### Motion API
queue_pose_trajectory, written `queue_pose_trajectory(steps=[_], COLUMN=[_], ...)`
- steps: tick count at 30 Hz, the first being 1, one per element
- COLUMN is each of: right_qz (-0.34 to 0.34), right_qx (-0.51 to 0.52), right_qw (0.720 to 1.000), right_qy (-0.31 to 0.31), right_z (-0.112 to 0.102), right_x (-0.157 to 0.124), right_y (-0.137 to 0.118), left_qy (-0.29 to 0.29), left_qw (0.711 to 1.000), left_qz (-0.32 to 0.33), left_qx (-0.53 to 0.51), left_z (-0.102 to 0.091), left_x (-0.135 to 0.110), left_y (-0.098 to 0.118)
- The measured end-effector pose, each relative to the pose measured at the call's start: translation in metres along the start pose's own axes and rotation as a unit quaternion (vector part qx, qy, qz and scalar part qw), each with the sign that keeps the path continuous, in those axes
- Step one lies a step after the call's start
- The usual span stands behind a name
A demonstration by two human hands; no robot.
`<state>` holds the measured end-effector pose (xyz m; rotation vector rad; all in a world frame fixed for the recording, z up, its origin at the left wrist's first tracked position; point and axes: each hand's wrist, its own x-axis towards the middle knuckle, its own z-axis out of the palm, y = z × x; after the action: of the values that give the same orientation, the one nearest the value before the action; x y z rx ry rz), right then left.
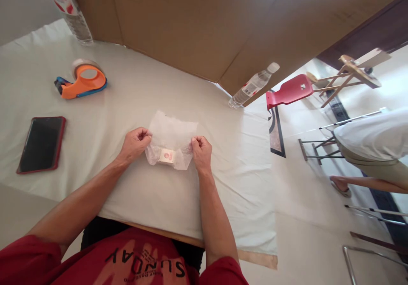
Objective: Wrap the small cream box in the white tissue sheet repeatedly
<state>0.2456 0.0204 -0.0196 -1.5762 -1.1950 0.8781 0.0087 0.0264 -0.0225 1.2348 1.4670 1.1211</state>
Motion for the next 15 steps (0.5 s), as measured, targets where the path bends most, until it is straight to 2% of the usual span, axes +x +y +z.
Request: queue_pose_trajectory(steps=[3,5,7,8,10,13,15], right_qz=[0.01,-0.019,-0.068,-0.089,-0.115,-0.113,-0.106], right_qx=[-0.024,-0.039,-0.053,-0.062,-0.089,-0.133,-0.139], right_qw=[0.999,0.996,0.992,0.991,0.989,0.979,0.976], right_qy=[0.036,0.079,0.093,0.076,-0.003,-0.109,-0.129], right_z=[-0.007,-0.011,-0.014,-0.015,-0.014,-0.008,-0.007], right_x=[0.003,-0.002,-0.013,-0.019,-0.03,-0.04,-0.044], right_y=[0.002,-0.004,-0.015,-0.021,-0.032,-0.038,-0.038], left_qy=[0.011,0.027,0.06,0.079,0.097,0.037,-0.027], left_qw=[1.0,0.999,0.995,0.991,0.976,0.956,0.958], left_qz=[-0.005,0.005,0.045,0.078,0.162,0.262,0.256], left_qx=[0.006,0.03,0.065,0.081,0.106,0.127,0.126], left_z=[-0.004,-0.005,-0.007,-0.007,-0.007,-0.005,-0.007], left_x=[0.005,0.005,0.003,0.001,-0.003,-0.01,-0.011], left_y=[-0.003,-0.002,0.002,0.004,0.009,0.014,0.015])
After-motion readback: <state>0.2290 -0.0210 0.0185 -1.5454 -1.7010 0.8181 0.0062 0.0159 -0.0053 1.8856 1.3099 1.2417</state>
